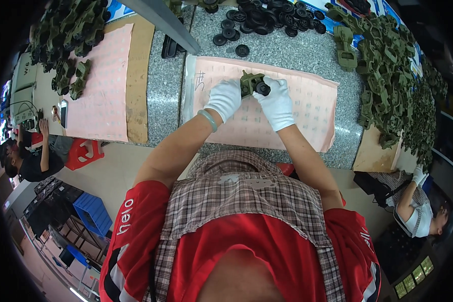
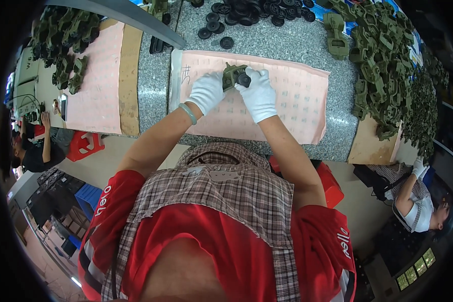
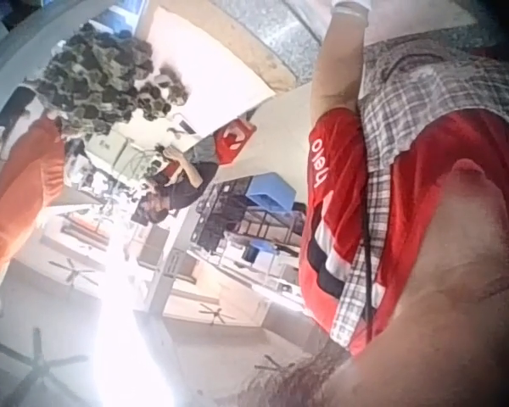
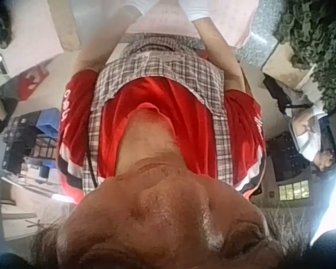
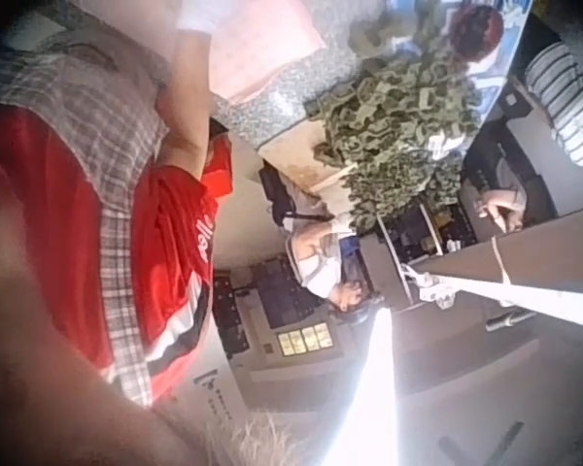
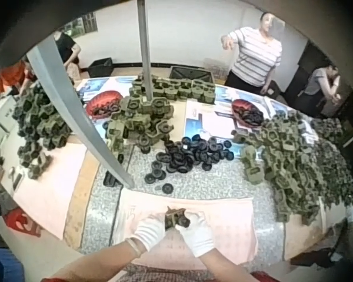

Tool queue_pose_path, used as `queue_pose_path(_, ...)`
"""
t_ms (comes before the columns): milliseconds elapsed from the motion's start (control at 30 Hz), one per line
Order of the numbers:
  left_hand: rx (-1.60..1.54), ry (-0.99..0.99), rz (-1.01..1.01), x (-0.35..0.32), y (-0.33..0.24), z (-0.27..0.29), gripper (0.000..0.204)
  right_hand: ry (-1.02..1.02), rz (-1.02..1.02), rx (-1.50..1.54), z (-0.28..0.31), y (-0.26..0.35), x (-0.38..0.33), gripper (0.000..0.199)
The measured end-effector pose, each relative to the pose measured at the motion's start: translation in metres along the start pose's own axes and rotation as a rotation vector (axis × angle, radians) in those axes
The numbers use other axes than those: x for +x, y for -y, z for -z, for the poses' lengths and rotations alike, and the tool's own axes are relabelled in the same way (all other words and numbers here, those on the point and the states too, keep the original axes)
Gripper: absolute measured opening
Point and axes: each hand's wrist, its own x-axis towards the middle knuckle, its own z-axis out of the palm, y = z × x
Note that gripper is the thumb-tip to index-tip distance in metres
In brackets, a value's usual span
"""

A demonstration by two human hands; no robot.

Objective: The person assembles toy vehicles by picking up vehicle bodies and wheels, attaching the wheels onto each body, and placing the assembled vehicles aside.

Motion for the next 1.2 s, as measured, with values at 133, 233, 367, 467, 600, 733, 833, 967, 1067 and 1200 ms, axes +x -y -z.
queue_pose_path(133,-0.001,0.003,-0.031,0.002,-0.001,0.006,0.045,-0.164,0.122,0.035,0.011,-0.006,0.012,0.05)
queue_pose_path(233,-0.092,-0.119,-0.054,-0.003,0.001,-0.001,0.038,-0.167,0.152,0.292,0.023,0.014,0.033,0.04)
queue_pose_path(367,-0.163,-0.116,-0.061,-0.005,0.013,-0.025,0.036,-0.098,0.613,-0.161,-0.023,0.02,0.062,0.037)
queue_pose_path(467,-0.138,-0.052,-0.069,-0.008,0.003,0.0,0.04,-0.151,0.604,-0.154,-0.022,0.026,0.06,0.037)
queue_pose_path(600,-0.107,-0.074,-0.048,-0.007,0.0,0.003,0.042,-0.278,0.171,-0.208,-0.024,0.036,0.063,0.037)
queue_pose_path(733,-0.076,-0.121,-0.091,-0.006,0.001,-0.001,0.043,-0.381,-0.221,-0.194,-0.044,0.03,0.074,0.04)
queue_pose_path(833,-0.102,-0.112,-0.088,-0.005,0.002,-0.001,0.045,-0.409,0.026,-0.297,-0.026,0.041,0.07,0.04)
queue_pose_path(967,-0.148,0.024,-0.016,-0.005,0.001,0.007,0.042,-0.126,0.714,-0.348,-0.01,0.03,0.063,0.043)
queue_pose_path(1067,-0.374,0.139,-0.035,-0.008,0.002,0.023,0.04,0.132,1.012,-0.362,-0.017,0.016,0.072,0.04)
queue_pose_path(1200,-0.449,-0.058,-0.129,-0.012,-0.002,0.026,0.041,0.192,1.046,-0.289,-0.01,0.021,0.072,0.042)
